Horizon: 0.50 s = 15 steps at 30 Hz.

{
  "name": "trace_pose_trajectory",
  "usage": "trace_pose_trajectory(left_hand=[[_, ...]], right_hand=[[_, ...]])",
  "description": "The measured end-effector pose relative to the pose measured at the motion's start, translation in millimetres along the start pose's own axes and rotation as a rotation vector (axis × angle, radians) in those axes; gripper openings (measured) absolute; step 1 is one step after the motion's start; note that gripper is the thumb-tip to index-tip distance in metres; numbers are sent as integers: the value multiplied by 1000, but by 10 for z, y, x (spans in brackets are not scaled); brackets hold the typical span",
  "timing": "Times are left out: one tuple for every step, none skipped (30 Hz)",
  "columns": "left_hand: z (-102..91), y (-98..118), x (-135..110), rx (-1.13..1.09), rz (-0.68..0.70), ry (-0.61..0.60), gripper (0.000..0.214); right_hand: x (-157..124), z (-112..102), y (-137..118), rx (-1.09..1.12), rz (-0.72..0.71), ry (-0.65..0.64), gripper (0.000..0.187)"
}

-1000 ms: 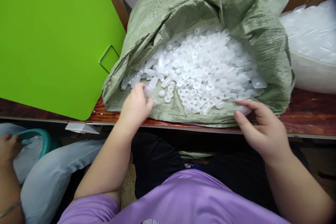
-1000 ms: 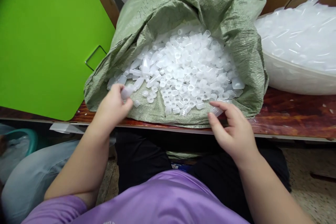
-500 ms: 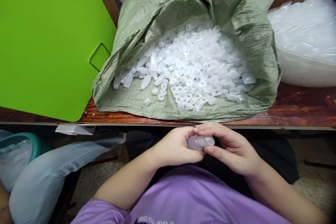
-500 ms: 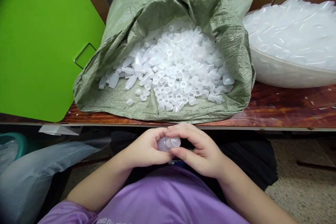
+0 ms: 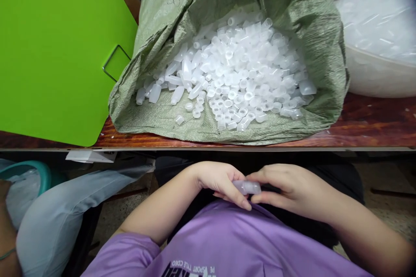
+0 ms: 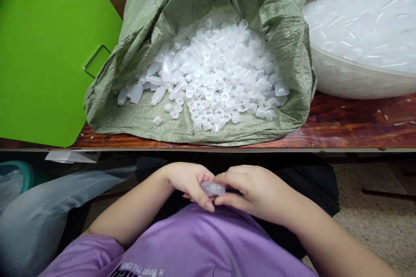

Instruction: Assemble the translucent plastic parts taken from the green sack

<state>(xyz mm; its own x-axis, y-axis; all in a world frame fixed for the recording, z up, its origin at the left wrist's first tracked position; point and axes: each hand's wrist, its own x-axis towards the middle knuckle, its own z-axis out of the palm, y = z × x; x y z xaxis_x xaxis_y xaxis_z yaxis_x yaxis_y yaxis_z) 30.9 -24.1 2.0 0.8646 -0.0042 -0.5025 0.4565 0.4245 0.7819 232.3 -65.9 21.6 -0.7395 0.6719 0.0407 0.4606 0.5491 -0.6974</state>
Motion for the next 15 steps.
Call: trace_pose_trajectory(left_hand=[[5, 5, 1, 54, -6, 61, 35], [13, 15, -1, 117, -16, 143, 34], [22, 27, -6, 181, -31, 242, 32], [33, 38, -10, 238, -47, 339, 30], [44, 48, -14, 282, -66, 417, 29], [56, 56, -16, 309, -85, 472, 28], [66, 61, -16, 327, -103, 507, 27], [76, 63, -14, 348, -117, 522, 27], [83, 63, -9, 375, -131, 526, 28], [89, 60, -3, 401, -146, 529, 29], [92, 56, 4, 420, -161, 536, 29], [93, 49, 11, 428, -174, 543, 30], [94, 40, 19, 419, -181, 546, 29], [94, 29, 26, 396, -180, 543, 28], [95, 16, 32, 373, -173, 534, 27]], right_hand=[[11, 36, 14, -49, 93, 7, 32], [19, 73, 35, -97, 181, 21, 42], [20, 107, 61, -133, 255, 45, 48], [13, 139, 89, -149, 303, 86, 47], [-1, 167, 118, -146, 321, 133, 41], [-20, 191, 144, -125, 307, 169, 34], [-43, 212, 165, -93, 279, 188, 31], [-66, 232, 179, -56, 259, 181, 32], [-88, 252, 188, -22, 266, 147, 29], [-106, 273, 192, 1, 308, 103, 28], [-120, 293, 192, 21, 367, 71, 31], [-130, 313, 190, 37, 415, 76, 34], [-137, 332, 188, 46, 425, 111, 34], [-141, 348, 185, 50, 387, 153, 32], [-142, 364, 181, 53, 322, 189, 32]])
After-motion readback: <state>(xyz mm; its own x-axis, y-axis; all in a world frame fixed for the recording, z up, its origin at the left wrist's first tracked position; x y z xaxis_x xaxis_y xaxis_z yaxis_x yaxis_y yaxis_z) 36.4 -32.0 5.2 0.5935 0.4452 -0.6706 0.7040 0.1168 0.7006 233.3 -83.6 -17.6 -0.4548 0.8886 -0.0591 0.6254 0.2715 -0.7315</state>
